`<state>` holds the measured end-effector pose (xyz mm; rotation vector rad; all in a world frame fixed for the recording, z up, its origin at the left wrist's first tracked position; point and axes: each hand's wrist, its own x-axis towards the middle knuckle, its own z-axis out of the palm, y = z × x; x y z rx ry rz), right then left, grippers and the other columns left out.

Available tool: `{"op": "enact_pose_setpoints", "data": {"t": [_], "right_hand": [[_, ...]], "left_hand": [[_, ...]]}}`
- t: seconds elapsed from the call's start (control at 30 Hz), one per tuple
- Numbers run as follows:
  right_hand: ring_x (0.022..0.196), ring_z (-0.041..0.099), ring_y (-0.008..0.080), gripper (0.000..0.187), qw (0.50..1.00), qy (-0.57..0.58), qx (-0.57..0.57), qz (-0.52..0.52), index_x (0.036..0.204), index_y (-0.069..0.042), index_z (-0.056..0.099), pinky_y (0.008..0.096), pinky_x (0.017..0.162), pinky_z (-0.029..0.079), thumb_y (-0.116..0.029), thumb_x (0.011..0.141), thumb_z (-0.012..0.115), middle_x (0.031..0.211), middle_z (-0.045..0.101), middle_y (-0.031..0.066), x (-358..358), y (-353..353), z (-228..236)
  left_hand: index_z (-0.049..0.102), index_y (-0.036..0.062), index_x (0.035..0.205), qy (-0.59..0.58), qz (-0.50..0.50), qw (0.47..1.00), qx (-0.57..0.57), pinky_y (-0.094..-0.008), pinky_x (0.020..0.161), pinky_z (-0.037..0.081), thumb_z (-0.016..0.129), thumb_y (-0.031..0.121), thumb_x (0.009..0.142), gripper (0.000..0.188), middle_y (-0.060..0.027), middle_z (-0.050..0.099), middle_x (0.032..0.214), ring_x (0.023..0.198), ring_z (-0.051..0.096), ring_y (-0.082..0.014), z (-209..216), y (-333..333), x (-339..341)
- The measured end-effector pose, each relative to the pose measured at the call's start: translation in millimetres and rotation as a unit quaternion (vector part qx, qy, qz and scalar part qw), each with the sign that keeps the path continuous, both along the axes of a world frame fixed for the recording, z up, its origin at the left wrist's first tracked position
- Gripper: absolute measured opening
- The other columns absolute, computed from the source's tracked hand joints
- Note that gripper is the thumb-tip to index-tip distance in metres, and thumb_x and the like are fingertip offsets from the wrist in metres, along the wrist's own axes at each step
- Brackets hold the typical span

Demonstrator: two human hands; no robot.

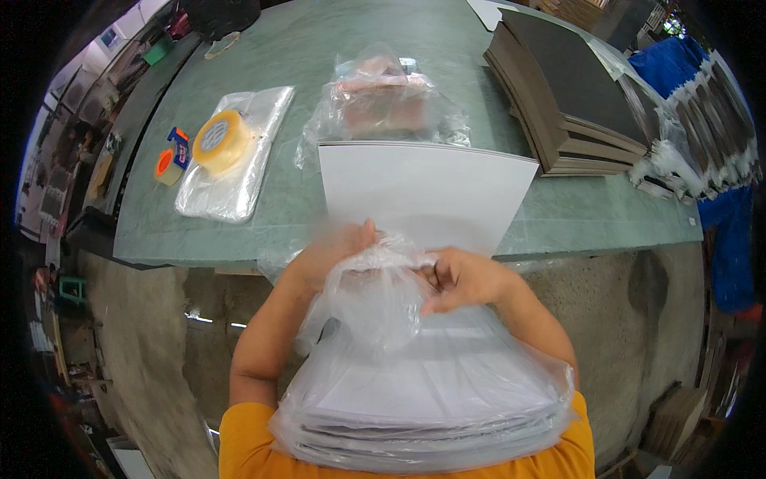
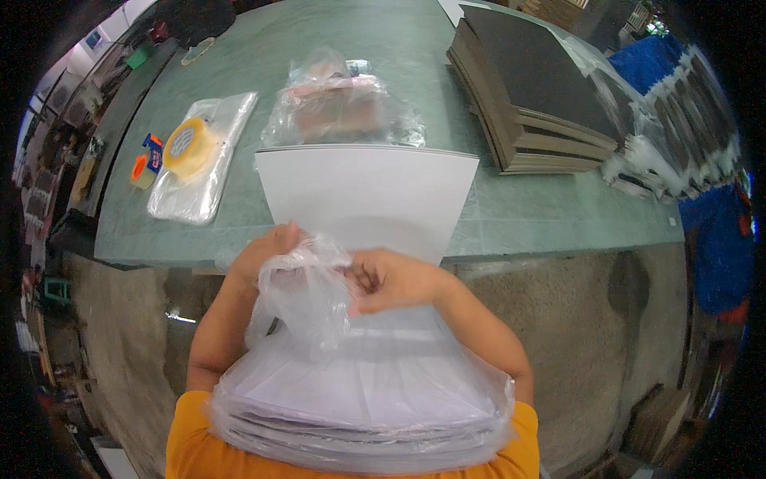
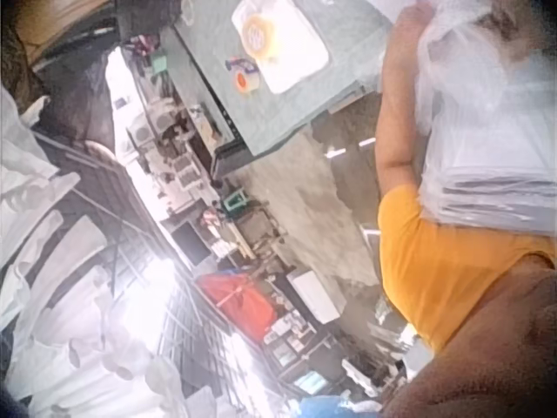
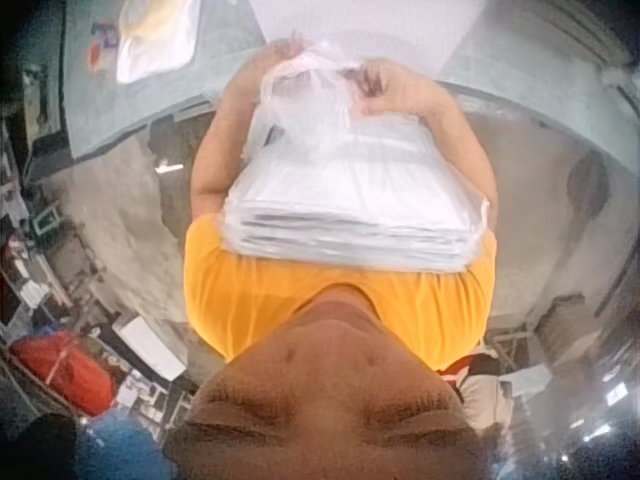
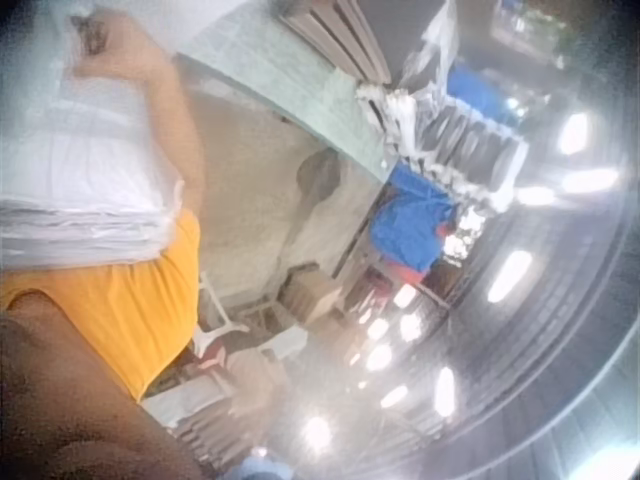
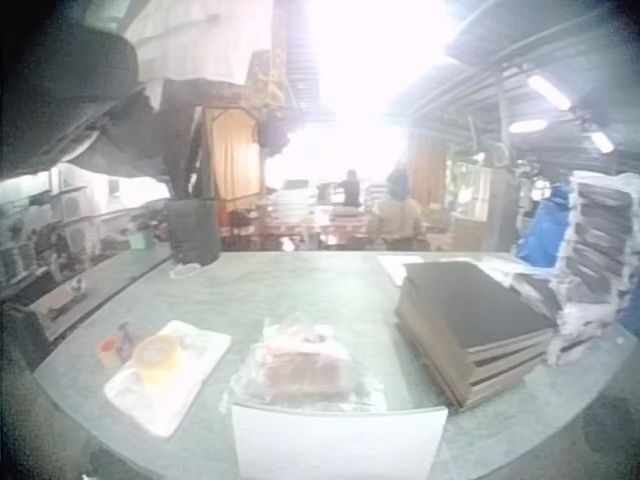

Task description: The person places black cardboard sheets inside plastic bags by hand, pulling a bag from a stack and sliding a sheet inside for each one, then stacks the packaged items on the table.

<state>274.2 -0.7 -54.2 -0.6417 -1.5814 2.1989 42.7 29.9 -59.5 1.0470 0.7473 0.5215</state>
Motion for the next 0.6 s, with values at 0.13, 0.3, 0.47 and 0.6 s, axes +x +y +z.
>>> {"op": "enact_pose_setpoints", "data": {"t": [0.13, 0.3, 0.47, 0.6], "right_hand": [[0.071, 0.051, 0.0081, 0.032, 0.982, -0.093, 0.164, -0.013, 0.097, 0.001, 0.052, 0.0259, 0.068, 0.044, -0.007, 0.069, 0.065, 0.079, 0.056, 0.0021, 4.5, -4.8, -15.0], [0.068, 0.053, 0.0123, 0.021, 0.929, -0.011, 0.16, -0.334, 0.089, 0.0, 0.054, 0.0254, 0.066, 0.044, -0.014, 0.075, 0.062, 0.071, 0.056, 0.0051, -6.8, -2.0, 3.2], [0.066, 0.052, 0.0127, 0.025, 0.784, 0.109, 0.196, -0.579, 0.078, -0.002, 0.056, 0.0242, 0.061, 0.042, -0.026, 0.082, 0.054, 0.07, 0.057, 0.0072, 23.7, 20.9, 38.5], [0.066, 0.053, 0.0132, 0.038, 0.852, 0.011, 0.273, -0.447, 0.073, -0.001, 0.056, 0.0244, 0.061, 0.042, -0.035, 0.085, 0.046, 0.069, 0.057, 0.0074, 39.2, 9.3, 23.2]], "left_hand": [[0.058, 0.0027, 0.076, -0.015, 0.082, 0.993, -0.084, -0.0228, 0.052, 0.041, 0.055, 0.044, 0.077, 0.042, -0.0025, 0.056, 0.067, 0.06, 0.05, -0.009, 0.9, 0.6, 11.1], [0.059, 0.0014, 0.087, 0.036, -0.125, 0.985, 0.115, -0.0232, 0.061, 0.043, 0.063, 0.032, 0.073, 0.034, -0.0034, 0.059, 0.076, 0.065, 0.053, -0.0107, 0.4, -1.0, 13.4], [0.059, 0.0011, 0.086, 0.148, 0.049, 0.972, 0.176, -0.028, 0.068, 0.043, 0.069, 0.028, 0.067, 0.034, -0.0049, 0.06, 0.076, 0.074, 0.054, -0.0138, 18.0, -4.1, -5.9], [0.058, 0.0014, 0.088, 0.224, 0.052, 0.941, 0.247, -0.0276, 0.068, 0.043, 0.069, 0.028, 0.068, 0.035, -0.0058, 0.06, 0.076, 0.074, 0.055, -0.0141, 30.8, -4.9, 1.6]]}}
